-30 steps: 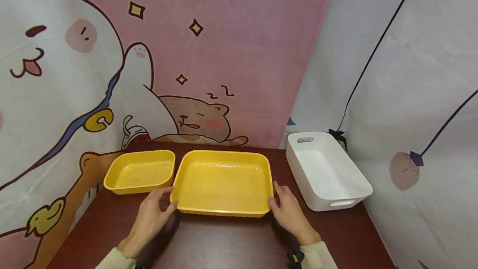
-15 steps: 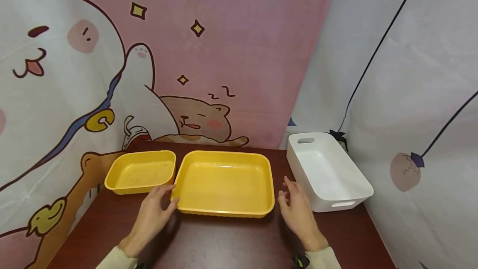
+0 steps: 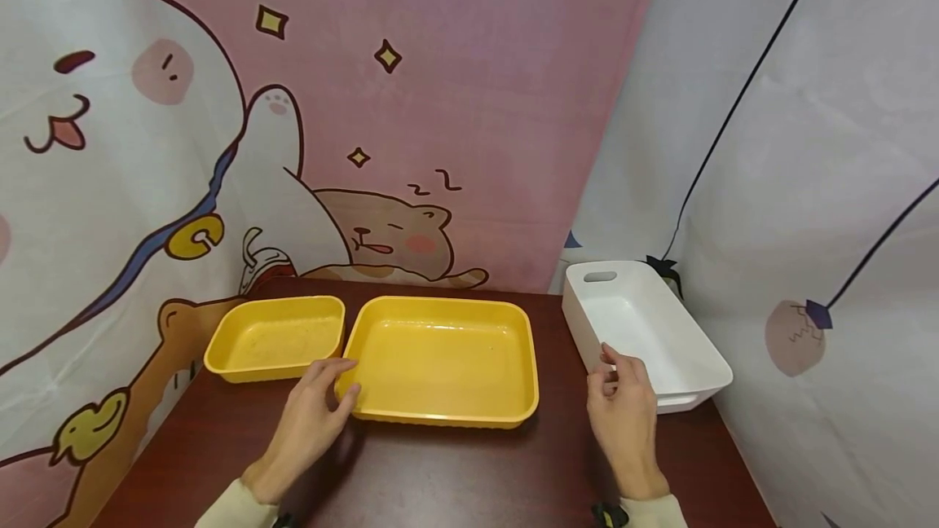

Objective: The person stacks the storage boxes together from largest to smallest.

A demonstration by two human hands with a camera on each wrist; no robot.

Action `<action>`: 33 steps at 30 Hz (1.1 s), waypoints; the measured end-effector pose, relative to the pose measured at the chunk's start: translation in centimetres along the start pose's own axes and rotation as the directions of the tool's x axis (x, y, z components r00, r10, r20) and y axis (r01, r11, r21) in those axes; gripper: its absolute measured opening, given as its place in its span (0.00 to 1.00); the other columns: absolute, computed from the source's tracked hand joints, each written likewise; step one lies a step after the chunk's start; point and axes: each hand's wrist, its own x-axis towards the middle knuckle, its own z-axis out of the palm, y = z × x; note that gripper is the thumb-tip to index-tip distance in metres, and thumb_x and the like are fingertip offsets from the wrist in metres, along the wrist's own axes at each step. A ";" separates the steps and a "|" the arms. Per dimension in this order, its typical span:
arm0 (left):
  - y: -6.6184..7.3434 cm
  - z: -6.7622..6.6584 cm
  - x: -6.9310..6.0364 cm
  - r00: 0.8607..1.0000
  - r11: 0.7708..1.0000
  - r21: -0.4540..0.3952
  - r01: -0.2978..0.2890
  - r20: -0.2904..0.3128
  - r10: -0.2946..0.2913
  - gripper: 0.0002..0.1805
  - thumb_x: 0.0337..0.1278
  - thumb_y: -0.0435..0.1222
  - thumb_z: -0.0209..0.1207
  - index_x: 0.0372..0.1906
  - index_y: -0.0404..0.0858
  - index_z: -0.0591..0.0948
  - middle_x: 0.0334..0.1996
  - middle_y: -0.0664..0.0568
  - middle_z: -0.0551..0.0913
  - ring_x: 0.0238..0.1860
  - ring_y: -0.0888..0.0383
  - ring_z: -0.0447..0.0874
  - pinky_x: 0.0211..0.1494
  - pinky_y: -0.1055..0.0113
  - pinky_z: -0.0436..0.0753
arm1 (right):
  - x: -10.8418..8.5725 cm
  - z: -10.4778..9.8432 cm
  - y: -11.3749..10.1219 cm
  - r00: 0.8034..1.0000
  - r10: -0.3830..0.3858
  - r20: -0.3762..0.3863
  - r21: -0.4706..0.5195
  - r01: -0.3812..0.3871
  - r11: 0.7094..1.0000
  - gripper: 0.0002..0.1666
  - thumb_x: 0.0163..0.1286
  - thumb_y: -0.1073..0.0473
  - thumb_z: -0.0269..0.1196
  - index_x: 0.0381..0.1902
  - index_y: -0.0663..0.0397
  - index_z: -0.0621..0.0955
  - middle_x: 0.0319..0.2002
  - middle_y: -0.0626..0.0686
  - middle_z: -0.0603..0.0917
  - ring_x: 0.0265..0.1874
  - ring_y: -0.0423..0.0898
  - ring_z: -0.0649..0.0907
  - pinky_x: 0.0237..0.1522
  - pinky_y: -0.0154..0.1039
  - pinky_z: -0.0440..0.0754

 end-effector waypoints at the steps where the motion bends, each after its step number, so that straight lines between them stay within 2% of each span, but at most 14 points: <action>1: 0.2 0.0 0.0 1.000 1.000 -0.002 -0.007 0.001 0.007 0.23 0.72 0.36 0.79 0.68 0.40 0.92 0.67 0.41 0.90 0.26 0.64 0.77 0.38 0.66 0.84 | 0.1 -0.1 0.3 0.999 0.014 -0.033 0.001 -0.014 1.000 0.23 0.76 0.71 0.69 0.66 0.66 0.91 0.51 0.68 0.90 0.40 0.62 0.92 0.39 0.11 0.72; 2: 0.3 0.1 0.1 1.000 1.000 -0.001 -0.017 -0.003 0.017 0.23 0.72 0.36 0.79 0.68 0.40 0.92 0.67 0.41 0.90 0.28 0.62 0.81 0.40 0.63 0.87 | 0.1 -0.2 0.5 0.998 0.031 -0.054 -0.008 -0.031 0.999 0.23 0.75 0.70 0.69 0.66 0.66 0.91 0.52 0.69 0.89 0.41 0.63 0.91 0.39 0.13 0.71; 4: 0.7 0.3 0.2 0.999 0.999 0.001 -0.044 -0.018 0.044 0.23 0.71 0.36 0.79 0.68 0.39 0.92 0.66 0.41 0.90 0.34 0.54 0.90 0.46 0.54 0.93 | 0.1 -0.3 1.0 0.994 0.078 -0.082 -0.021 -0.080 0.997 0.24 0.75 0.68 0.68 0.67 0.66 0.90 0.55 0.71 0.87 0.46 0.65 0.88 0.44 0.21 0.72; 6: 1.0 0.5 0.4 0.997 0.998 -0.007 -0.066 -0.030 0.065 0.23 0.71 0.35 0.80 0.67 0.39 0.92 0.66 0.41 0.91 0.45 0.45 0.96 0.53 0.45 0.96 | 0.2 -0.3 1.4 0.988 0.127 -0.094 -0.027 -0.130 0.991 0.25 0.75 0.66 0.68 0.68 0.66 0.89 0.59 0.73 0.84 0.53 0.69 0.85 0.51 0.39 0.78; 8: 1.4 0.8 0.6 0.996 0.997 -0.017 -0.080 -0.038 0.079 0.23 0.70 0.35 0.81 0.66 0.38 0.92 0.65 0.41 0.91 0.61 0.38 0.95 0.62 0.40 0.95 | 0.3 -0.4 1.9 0.983 0.151 -0.104 -0.037 -0.155 0.987 0.26 0.75 0.65 0.68 0.68 0.68 0.89 0.61 0.76 0.82 0.58 0.75 0.81 0.55 0.60 0.76; 9: 1.6 0.9 0.8 0.996 0.996 -0.024 -0.086 -0.035 0.085 0.23 0.70 0.35 0.80 0.66 0.38 0.92 0.65 0.42 0.91 0.63 0.37 0.94 0.63 0.39 0.94 | 0.3 -0.4 2.2 0.980 0.164 -0.110 -0.044 -0.170 0.985 0.27 0.74 0.65 0.67 0.68 0.70 0.88 0.62 0.77 0.80 0.61 0.78 0.78 0.56 0.68 0.73; 12: 2.2 1.2 1.1 0.995 0.995 -0.037 -0.096 -0.020 0.095 0.22 0.70 0.36 0.80 0.66 0.38 0.92 0.65 0.42 0.91 0.65 0.37 0.93 0.66 0.38 0.93 | 0.4 -0.5 2.8 0.973 0.203 -0.114 -0.062 -0.211 0.976 0.30 0.74 0.63 0.67 0.70 0.72 0.86 0.67 0.79 0.77 0.67 0.83 0.72 0.61 0.78 0.67; 16: 3.1 1.7 1.7 0.995 0.994 -0.039 -0.101 0.001 0.101 0.22 0.72 0.37 0.79 0.66 0.39 0.92 0.65 0.43 0.91 0.64 0.40 0.93 0.67 0.40 0.93 | 0.5 -0.7 3.6 0.954 0.289 -0.079 -0.062 -0.294 0.954 0.36 0.75 0.60 0.64 0.75 0.76 0.79 0.79 0.81 0.68 0.77 0.85 0.63 0.69 0.83 0.61; 20: 4.2 2.3 2.7 0.993 0.992 -0.053 -0.110 0.027 0.112 0.23 0.73 0.39 0.79 0.68 0.40 0.91 0.65 0.45 0.91 0.65 0.43 0.93 0.69 0.44 0.93 | 0.5 -0.8 4.7 0.924 0.379 -0.037 -0.038 -0.381 0.924 0.46 0.76 0.59 0.62 0.83 0.83 0.66 0.88 0.83 0.51 0.86 0.84 0.50 0.81 0.86 0.51; 24: 5.6 2.9 3.8 0.989 0.988 -0.068 -0.139 0.043 0.142 0.23 0.74 0.41 0.78 0.69 0.41 0.91 0.65 0.46 0.91 0.66 0.44 0.93 0.71 0.45 0.93 | 0.6 -1.0 5.6 0.880 0.474 0.022 -0.013 -0.474 0.881 0.58 0.79 0.56 0.60 0.91 0.82 0.45 0.91 0.81 0.30 0.89 0.83 0.39 0.90 0.81 0.44; 26: 6.3 3.2 4.3 0.986 0.986 -0.073 -0.153 0.051 0.157 0.23 0.75 0.41 0.78 0.69 0.42 0.91 0.65 0.46 0.91 0.66 0.44 0.92 0.71 0.44 0.92 | 0.6 -1.2 5.9 0.850 0.523 0.069 -0.010 -0.523 0.852 0.63 0.82 0.54 0.57 0.92 0.79 0.33 0.91 0.79 0.21 0.89 0.84 0.36 0.92 0.80 0.42; 30: 7.7 3.8 5.2 0.982 0.982 -0.083 -0.168 0.073 0.174 0.23 0.78 0.42 0.76 0.71 0.42 0.90 0.66 0.46 0.90 0.66 0.43 0.92 0.70 0.41 0.92 | 0.7 -1.5 6.3 0.795 0.587 0.152 -0.023 -0.591 0.806 0.65 0.84 0.52 0.51 0.88 0.72 0.18 0.89 0.77 0.14 0.89 0.87 0.37 0.92 0.80 0.44; 33: 8.6 4.4 5.8 0.977 0.980 -0.097 -0.173 0.110 0.183 0.23 0.80 0.44 0.74 0.72 0.43 0.89 0.67 0.46 0.90 0.66 0.42 0.92 0.71 0.39 0.90 | 0.7 -1.6 6.4 0.778 0.601 0.183 -0.031 -0.606 0.794 0.65 0.84 0.52 0.49 0.86 0.71 0.14 0.89 0.77 0.15 0.89 0.86 0.37 0.92 0.80 0.45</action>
